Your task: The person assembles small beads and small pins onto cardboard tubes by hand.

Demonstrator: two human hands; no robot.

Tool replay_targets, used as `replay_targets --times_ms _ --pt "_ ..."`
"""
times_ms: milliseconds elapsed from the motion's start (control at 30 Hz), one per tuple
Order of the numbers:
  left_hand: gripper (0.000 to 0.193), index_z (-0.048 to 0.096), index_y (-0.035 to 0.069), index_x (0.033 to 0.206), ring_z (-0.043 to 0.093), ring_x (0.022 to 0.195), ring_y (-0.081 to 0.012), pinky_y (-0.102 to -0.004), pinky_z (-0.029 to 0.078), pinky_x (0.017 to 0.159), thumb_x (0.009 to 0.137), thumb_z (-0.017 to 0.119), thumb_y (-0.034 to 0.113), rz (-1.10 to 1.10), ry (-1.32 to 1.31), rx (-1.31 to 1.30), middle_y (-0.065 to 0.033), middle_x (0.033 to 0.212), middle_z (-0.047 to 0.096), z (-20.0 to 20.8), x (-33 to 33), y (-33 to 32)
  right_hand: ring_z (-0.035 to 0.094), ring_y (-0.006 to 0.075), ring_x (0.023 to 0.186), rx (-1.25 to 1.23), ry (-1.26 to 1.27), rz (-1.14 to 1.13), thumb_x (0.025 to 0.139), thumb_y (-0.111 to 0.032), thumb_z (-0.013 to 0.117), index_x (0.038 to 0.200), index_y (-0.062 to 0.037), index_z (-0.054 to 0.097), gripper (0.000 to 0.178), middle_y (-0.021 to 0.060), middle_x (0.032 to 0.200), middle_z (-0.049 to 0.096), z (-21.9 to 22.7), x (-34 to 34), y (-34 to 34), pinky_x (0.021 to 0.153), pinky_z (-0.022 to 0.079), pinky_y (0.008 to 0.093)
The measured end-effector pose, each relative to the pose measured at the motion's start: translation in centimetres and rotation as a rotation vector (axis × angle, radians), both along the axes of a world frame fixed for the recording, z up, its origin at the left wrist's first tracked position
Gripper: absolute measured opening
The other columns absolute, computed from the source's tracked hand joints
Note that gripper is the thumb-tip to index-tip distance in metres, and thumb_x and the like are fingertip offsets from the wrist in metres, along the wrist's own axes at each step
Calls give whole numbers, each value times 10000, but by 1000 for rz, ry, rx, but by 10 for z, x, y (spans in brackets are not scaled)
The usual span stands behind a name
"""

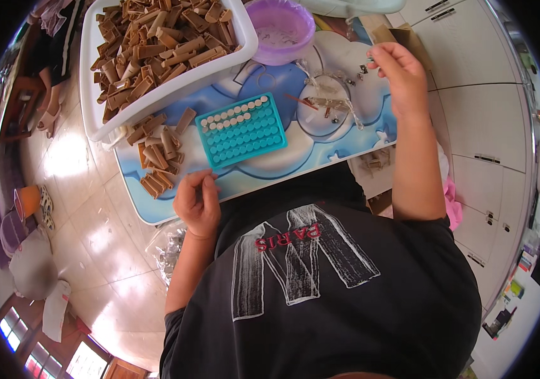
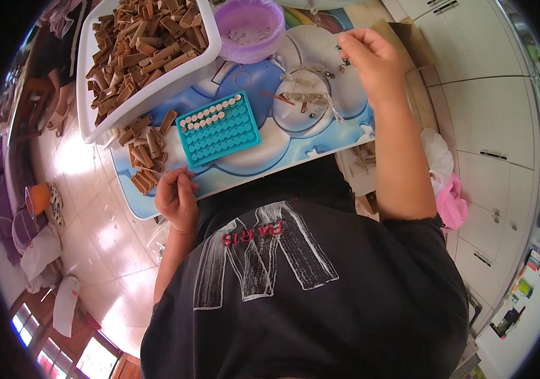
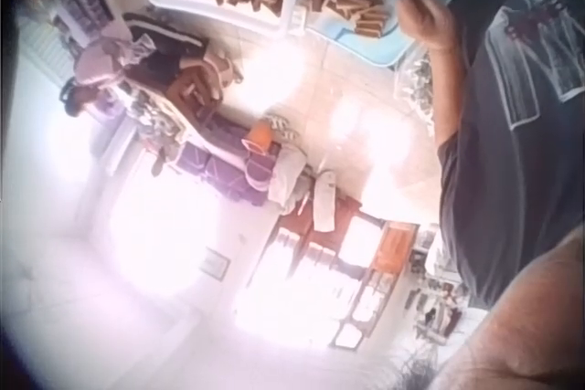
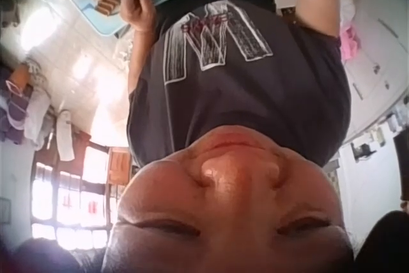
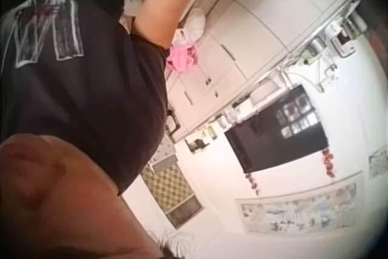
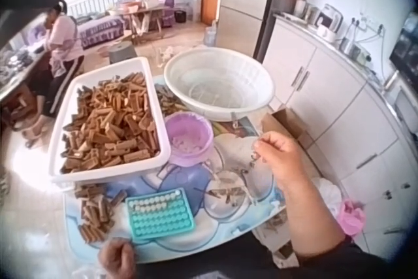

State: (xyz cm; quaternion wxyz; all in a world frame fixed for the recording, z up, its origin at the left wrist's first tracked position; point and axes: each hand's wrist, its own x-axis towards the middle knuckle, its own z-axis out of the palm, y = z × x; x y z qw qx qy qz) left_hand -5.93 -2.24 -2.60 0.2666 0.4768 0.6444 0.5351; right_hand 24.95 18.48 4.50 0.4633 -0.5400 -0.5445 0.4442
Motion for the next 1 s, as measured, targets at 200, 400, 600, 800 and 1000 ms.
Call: replay_targets --times_ms 200,400,600,800,1000 --pt "329 628 13 1009 566 847 -269 -322 455 718 691 641 -69 -206 481 377 -133 992 599 63 15 29 533 82 548 -390 487 292 863 -196 613 880 -29 638 169 30 669 599 1 -38 -59 489 406 209" --pt "404 602 39 1070 562 957 -312 -394 452 811 678 698 30 -520 478 323 -108 1042 600 79 33 51 496 93 501 -885 655 574 856 -255 644 828 -34 627 223 26 619 565 -8 -80 -100 448 365 205" --pt "339 628 56 1071 602 773 -210 -312 482 658 742 708 70 -494 117 34 -103 954 609 65 38 34 484 99 475 -953 612 567 886 -297 604 839 -21 646 283 30 588 555 -16 -94 -112 437 366 206" --pt "262 635 22 1073 523 605 -61 -181 411 498 834 665 125 -306 -486 -297 -17 816 611 50 45 25 519 99 529 -837 385 590 907 -268 577 839 -18 645 268 29 640 581 -17 -94 -110 493 403 220" --pt "238 632 -1 1054 490 554 -35 -168 387 487 859 640 136 -339 -741 -514 9 741 588 49 44 23 571 113 699 49 -108 612 823 -105 659 863 -15 638 101 36 807 600 -8 -101 -117 582 429 232"
